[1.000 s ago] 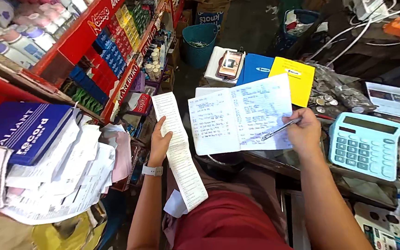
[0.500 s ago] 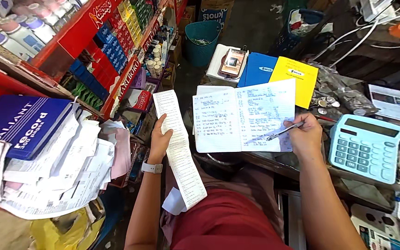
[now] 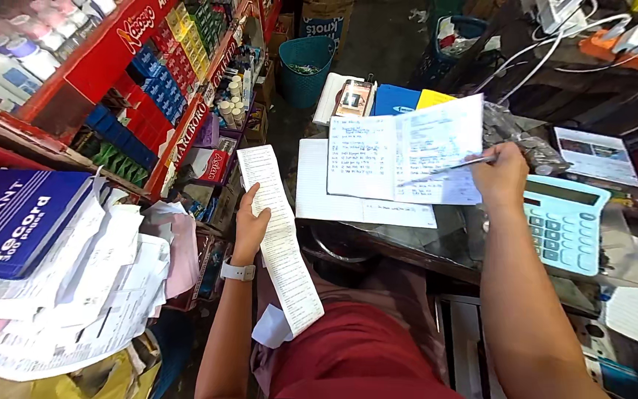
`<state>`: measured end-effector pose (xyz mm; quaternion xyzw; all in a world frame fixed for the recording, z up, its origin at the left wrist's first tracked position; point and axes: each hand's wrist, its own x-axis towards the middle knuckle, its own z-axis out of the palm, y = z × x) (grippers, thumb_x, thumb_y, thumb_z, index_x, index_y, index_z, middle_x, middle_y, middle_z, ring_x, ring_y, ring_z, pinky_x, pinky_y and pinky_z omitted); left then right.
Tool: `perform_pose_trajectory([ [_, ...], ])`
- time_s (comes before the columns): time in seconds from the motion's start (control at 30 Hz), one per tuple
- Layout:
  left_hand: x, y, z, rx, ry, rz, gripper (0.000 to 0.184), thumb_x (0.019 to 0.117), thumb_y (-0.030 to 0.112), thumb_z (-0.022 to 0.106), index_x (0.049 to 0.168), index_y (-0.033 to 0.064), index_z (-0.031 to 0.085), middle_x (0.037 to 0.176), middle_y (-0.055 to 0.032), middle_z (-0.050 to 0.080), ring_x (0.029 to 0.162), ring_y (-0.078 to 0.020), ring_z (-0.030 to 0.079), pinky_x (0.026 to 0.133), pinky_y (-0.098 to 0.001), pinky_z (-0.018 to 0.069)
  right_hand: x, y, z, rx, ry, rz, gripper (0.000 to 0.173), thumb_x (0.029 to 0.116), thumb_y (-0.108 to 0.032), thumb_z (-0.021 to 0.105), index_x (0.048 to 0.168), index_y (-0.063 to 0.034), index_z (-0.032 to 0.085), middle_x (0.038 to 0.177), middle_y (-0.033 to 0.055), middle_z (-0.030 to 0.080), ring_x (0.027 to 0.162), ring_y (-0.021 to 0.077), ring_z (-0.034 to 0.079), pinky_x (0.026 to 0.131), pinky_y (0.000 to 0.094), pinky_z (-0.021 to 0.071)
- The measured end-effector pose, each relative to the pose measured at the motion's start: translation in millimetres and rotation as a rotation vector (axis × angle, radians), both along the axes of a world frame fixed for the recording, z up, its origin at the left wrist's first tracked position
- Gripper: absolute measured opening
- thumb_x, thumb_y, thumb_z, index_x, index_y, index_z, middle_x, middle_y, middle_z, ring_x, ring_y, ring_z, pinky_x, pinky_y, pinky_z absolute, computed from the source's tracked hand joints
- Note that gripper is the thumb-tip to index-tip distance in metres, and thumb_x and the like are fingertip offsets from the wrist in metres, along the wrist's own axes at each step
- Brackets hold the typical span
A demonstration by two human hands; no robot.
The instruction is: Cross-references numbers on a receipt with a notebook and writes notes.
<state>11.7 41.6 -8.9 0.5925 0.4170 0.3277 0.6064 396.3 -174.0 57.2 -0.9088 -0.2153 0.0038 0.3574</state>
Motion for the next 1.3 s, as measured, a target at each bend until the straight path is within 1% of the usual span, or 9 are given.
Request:
perform_pose_trajectory([
  [0.1, 0.5, -2.0, 7.5, 0.089, 0.017, -0.012, 0.066, 0.0897, -0.004, 0.059, 0.152, 0.0086, 0.045, 0.157, -0.0143, 0.043, 0.131, -0.0221, 0.055, 0.102, -0.0421, 0.0516, -40.0, 26.5, 20.3, -0.008, -0.089, 0.056, 0.050, 0.1069, -0.033, 0.056, 0.122, 0.0148, 0.056, 0.115, 0.0388, 0.061, 0.111, 0.0546, 0.059, 0.097, 0.0672, 0.0446],
  [0.27, -4.0, -7.5, 49.7, 0.245, 0.007, -0.028, 0.067, 0.0869, -0.003, 0.058, 0.152, 0.0101, 0.046, 0.152, -0.0111, 0.048, 0.125, -0.0141, 0.059, 0.097, -0.0343, 0.0541, -100.5, 79.9, -25.2, 0.092, 0.034, 0.741, 0.030, 0.1055, -0.016, 0.056, 0.121, 0.0101, 0.058, 0.125, 0.0270, 0.066, 0.112, 0.0387, 0.066, 0.097, 0.0558, 0.0526],
  [0.33, -3.7, -8.8, 68.2, 0.282, -0.037, -0.047, 0.068, 0.0869, -0.003, 0.058, 0.152, 0.0106, 0.045, 0.152, -0.0090, 0.049, 0.123, -0.0119, 0.060, 0.096, -0.0319, 0.0552, -111.9, 93.5, -59.3, -0.014, 0.039, 0.892, 0.044, 0.0994, -0.028, 0.066, 0.125, 0.0081, 0.060, 0.134, 0.0255, 0.062, 0.138, 0.0425, 0.050, 0.119, 0.0607, 0.0315],
  [0.43, -2.1, -11.3, 95.1, 0.214, -0.153, -0.092, 0.069, 0.0879, -0.009, 0.055, 0.153, 0.0111, 0.043, 0.145, -0.0044, 0.056, 0.109, -0.0081, 0.067, 0.085, -0.0273, 0.0597, -123.1, 86.1, -79.5, -0.118, -0.020, 0.960, 0.063, 0.1011, -0.044, 0.059, 0.138, 0.0060, 0.056, 0.138, 0.0210, 0.062, 0.149, 0.0410, 0.037, 0.125, 0.0618, 0.0119],
  [0.63, 13.1, -8.2, 125.3, 0.083, -0.400, -0.292, 0.069, 0.0870, -0.007, 0.050, 0.154, 0.0070, 0.042, 0.139, -0.0054, 0.062, 0.107, -0.0106, 0.070, 0.085, -0.0268, 0.0617, -145.6, 70.9, -71.7, 0.000, 0.113, 0.913, 0.049, 0.1040, -0.031, 0.057, 0.133, 0.0079, 0.060, 0.137, 0.0231, 0.063, 0.142, 0.0353, 0.048, 0.124, 0.0535, 0.0251],
  [0.7, 25.7, -8.7, 124.2, 0.076, -0.434, -0.341, 0.074, 0.0820, -0.007, 0.054, 0.153, 0.0011, 0.038, 0.140, -0.0063, 0.061, 0.109, -0.0116, 0.069, 0.087, -0.0278, 0.0618, -156.2, 68.2, -46.6, 0.316, 0.367, 0.842, 0.033, 0.1065, -0.022, 0.050, 0.115, 0.0085, 0.060, 0.124, 0.0171, 0.069, 0.119, 0.0176, 0.064, 0.105, 0.0344, 0.0483],
  [0.83, 59.0, 2.0, 92.3, 0.322, -0.172, -0.222, 0.084, 0.0745, 0.001, 0.063, 0.154, -0.0015, 0.035, 0.153, -0.0131, 0.046, 0.125, -0.0074, 0.058, 0.097, -0.0235, 0.0537, -198.6, 72.9, -4.8, 0.675, 0.761, 0.771, 0.020, 0.0936, -0.013, 0.063, 0.104, -0.0024, 0.049, 0.090, -0.0001, 0.062, 0.079, 0.0022, 0.060, 0.073, 0.0220, 0.0513],
  [0.97, 83.4, 32.8, 49.7, 0.632, 0.034, -0.083, 0.086, 0.0732, 0.006, 0.061, 0.153, -0.0077, 0.034, 0.153, -0.0368, 0.035, 0.141, -0.0430, 0.040, 0.112, -0.0543, 0.0376, -220.5, 76.8, -15.7, 0.465, 0.701, 0.614, 0.036, 0.0875, -0.008, 0.075, 0.110, 0.0029, 0.049, 0.079, 0.0049, 0.054, 0.066, 0.0083, 0.053, 0.064, 0.0267, 0.0480],
  [1.3, 101.7, 55.2, 1.3, 0.412, 0.222, -0.259, 0.078, 0.0878, -0.003, 0.064, 0.157, -0.0041, 0.028, 0.158, -0.0336, 0.030, 0.146, -0.0425, 0.037, 0.117, -0.0526, 0.0354, -228.1, 56.4, -35.4, 0.103, 0.565, 0.603, 0.033, 0.0942, -0.010, 0.070, 0.118, 0.0054, 0.052, 0.092, 0.0170, 0.064, 0.079, 0.0230, 0.065, 0.074, 0.0395, 0.0555],
])
